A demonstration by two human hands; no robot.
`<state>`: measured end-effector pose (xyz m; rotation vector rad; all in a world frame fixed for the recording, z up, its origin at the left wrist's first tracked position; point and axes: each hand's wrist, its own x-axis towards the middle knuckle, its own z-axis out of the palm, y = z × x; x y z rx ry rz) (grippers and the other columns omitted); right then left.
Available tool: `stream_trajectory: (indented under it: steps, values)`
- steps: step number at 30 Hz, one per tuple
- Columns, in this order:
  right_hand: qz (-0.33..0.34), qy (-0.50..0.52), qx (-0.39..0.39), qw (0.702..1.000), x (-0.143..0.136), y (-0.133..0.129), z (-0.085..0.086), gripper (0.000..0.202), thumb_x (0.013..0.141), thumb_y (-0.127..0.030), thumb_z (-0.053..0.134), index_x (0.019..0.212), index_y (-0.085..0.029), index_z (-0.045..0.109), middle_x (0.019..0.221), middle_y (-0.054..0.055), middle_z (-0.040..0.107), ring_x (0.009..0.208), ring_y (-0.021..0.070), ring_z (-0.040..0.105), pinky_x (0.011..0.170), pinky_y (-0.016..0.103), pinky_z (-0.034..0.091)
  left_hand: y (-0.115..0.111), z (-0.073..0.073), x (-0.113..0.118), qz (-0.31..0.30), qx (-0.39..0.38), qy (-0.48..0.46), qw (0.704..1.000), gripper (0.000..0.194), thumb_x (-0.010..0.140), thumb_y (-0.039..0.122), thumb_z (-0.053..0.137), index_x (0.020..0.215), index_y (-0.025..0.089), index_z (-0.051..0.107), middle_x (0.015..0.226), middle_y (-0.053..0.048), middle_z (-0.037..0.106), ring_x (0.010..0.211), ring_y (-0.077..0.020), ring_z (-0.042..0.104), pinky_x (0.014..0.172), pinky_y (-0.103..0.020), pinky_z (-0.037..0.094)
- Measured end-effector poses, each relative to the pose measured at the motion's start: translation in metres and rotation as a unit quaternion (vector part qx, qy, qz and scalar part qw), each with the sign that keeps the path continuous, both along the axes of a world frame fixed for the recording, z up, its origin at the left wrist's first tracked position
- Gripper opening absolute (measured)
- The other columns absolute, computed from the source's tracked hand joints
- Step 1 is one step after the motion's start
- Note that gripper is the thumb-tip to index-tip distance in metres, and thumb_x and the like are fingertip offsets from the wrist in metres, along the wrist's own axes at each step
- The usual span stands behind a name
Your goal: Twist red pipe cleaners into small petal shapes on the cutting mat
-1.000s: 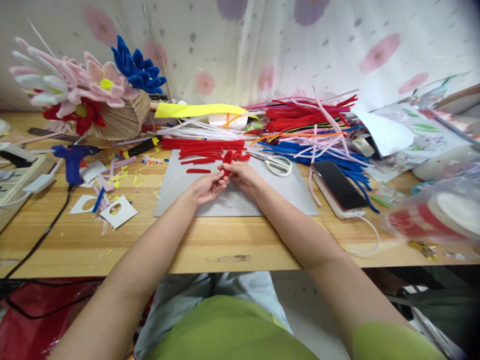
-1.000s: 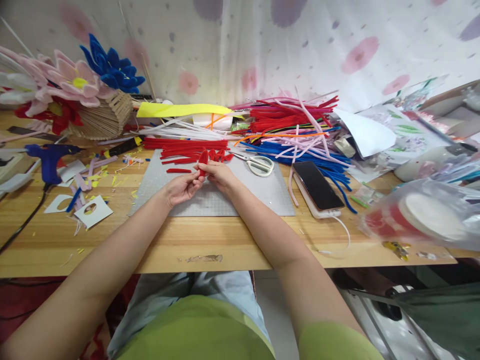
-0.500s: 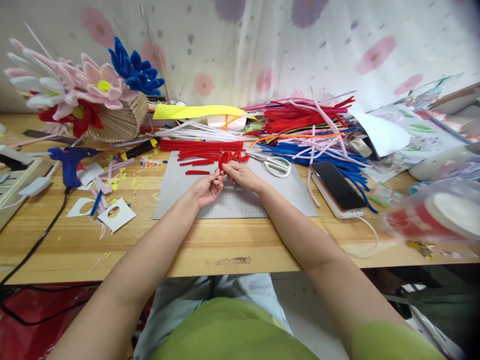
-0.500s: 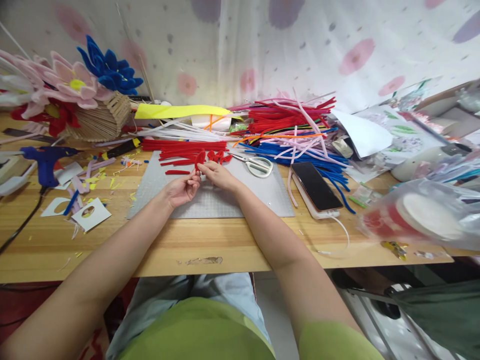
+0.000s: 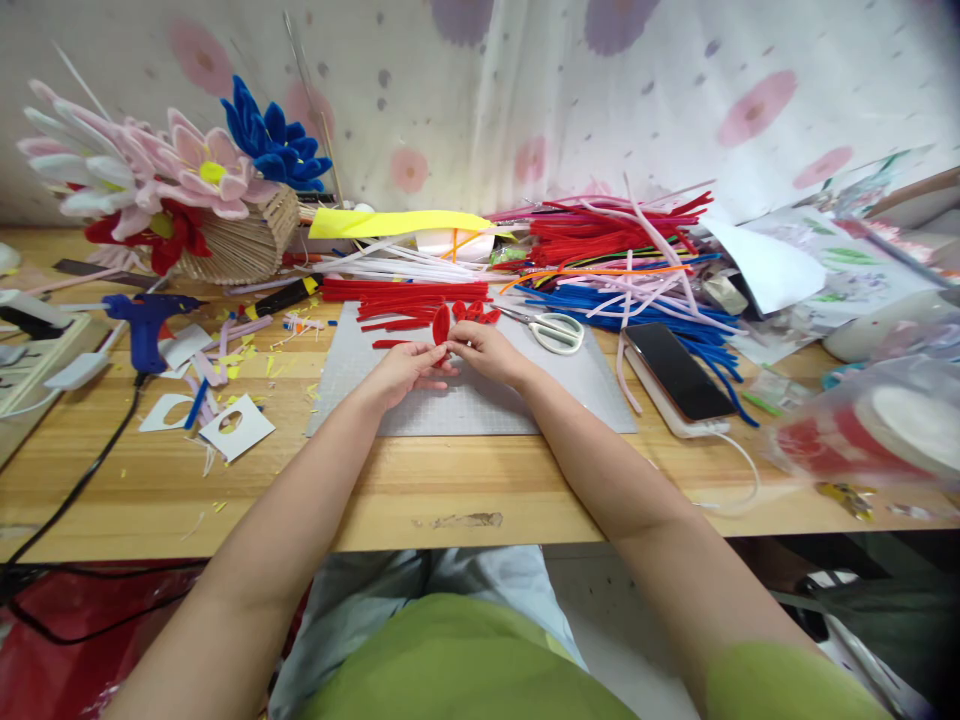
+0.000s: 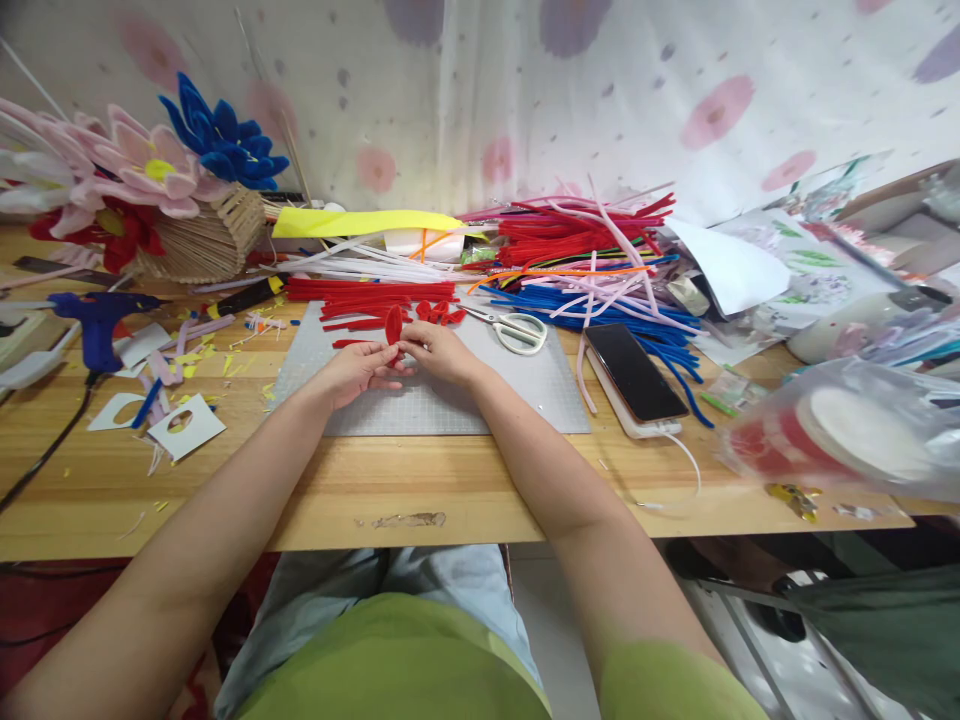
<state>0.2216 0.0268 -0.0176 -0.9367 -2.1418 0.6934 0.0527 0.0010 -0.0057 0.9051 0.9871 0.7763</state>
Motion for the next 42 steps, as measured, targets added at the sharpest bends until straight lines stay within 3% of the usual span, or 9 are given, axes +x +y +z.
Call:
stream_trajectory:
  steps: [5,10,16,20,23,32,38,42]
  values:
    - [0.008,0.000,-0.008,1.000,-0.001,-0.002,0.001,0.019,0.083,-0.027,0.046,0.076,-0.015,0.060,0.076,0.004,0.058,0.071,0.0126,0.050,0.067,0.024,0.038,0.002,-0.004,-0.002,-0.024,0.020,-0.036,0.999,0.028,0.071,0.020,0.070,0.098,0.014,0.062,0.087,-0.008,0.070,0.077,-0.0171,0.068,0.071,-0.030,0.055]
    - [-0.070,-0.016,-0.032,0.997,-0.003,-0.004,0.004,0.020,0.079,-0.028,0.054,0.067,-0.014,0.060,0.065,0.001,0.056,0.061,0.0104,0.047,0.060,0.023,0.034,0.003,-0.007,0.000,0.007,0.031,-0.019,0.999,0.016,0.069,0.019,0.071,0.083,0.011,0.070,0.081,-0.009,0.071,0.075,-0.0149,0.067,0.073,-0.027,0.053]
    - [-0.149,0.037,-0.111,0.982,-0.008,-0.003,0.003,0.021,0.071,-0.033,0.064,0.063,-0.014,0.060,0.054,-0.001,0.054,0.052,0.0083,0.044,0.053,0.023,0.032,0.002,-0.008,0.002,0.072,0.064,-0.003,0.995,0.020,0.060,0.022,0.077,0.076,0.011,0.071,0.075,-0.007,0.070,0.073,-0.0153,0.066,0.068,-0.027,0.053]
    - [-0.086,0.139,-0.200,0.966,-0.009,-0.003,-0.001,0.030,0.072,-0.044,0.061,0.068,-0.015,0.055,0.051,-0.004,0.049,0.046,0.0076,0.042,0.048,0.022,0.034,0.003,-0.006,0.002,0.092,0.048,-0.032,0.994,0.018,0.062,0.019,0.076,0.077,0.012,0.071,0.075,-0.006,0.070,0.072,-0.0135,0.066,0.067,-0.024,0.053]
    - [-0.041,0.170,-0.218,0.960,-0.008,-0.003,-0.004,0.033,0.073,-0.048,0.059,0.070,-0.016,0.052,0.052,-0.005,0.047,0.046,0.0069,0.041,0.046,0.021,0.034,0.003,-0.004,0.003,0.102,0.024,-0.056,0.993,0.010,0.066,0.014,0.071,0.076,0.011,0.070,0.074,-0.006,0.070,0.069,-0.0109,0.065,0.065,-0.021,0.053]
    - [-0.078,0.163,-0.217,0.959,-0.012,0.000,-0.011,0.029,0.076,-0.043,0.058,0.068,-0.018,0.047,0.048,-0.007,0.045,0.042,0.0058,0.039,0.042,0.020,0.031,0.002,0.000,0.004,0.118,0.016,-0.068,0.991,0.007,0.071,0.006,0.065,0.076,0.006,0.069,0.073,-0.009,0.070,0.068,-0.0119,0.066,0.068,-0.022,0.054]
    - [-0.027,0.255,-0.308,0.916,-0.013,-0.004,-0.011,0.034,0.070,-0.047,0.065,0.072,-0.018,0.047,0.057,-0.005,0.049,0.050,0.0066,0.047,0.049,0.020,0.042,0.002,0.001,0.006,0.124,0.005,-0.084,0.989,0.009,0.073,0.003,0.060,0.074,0.006,0.069,0.072,-0.009,0.070,0.066,-0.0118,0.066,0.067,-0.022,0.053]
    - [-0.029,0.276,-0.339,0.899,-0.015,-0.005,-0.011,0.033,0.068,-0.043,0.068,0.072,-0.017,0.047,0.062,-0.004,0.053,0.055,0.0075,0.052,0.053,0.022,0.048,0.001,0.002,0.007,0.109,0.001,-0.095,0.990,0.009,0.073,0.004,0.061,0.077,0.006,0.069,0.074,-0.008,0.070,0.067,-0.0114,0.067,0.066,-0.019,0.053]
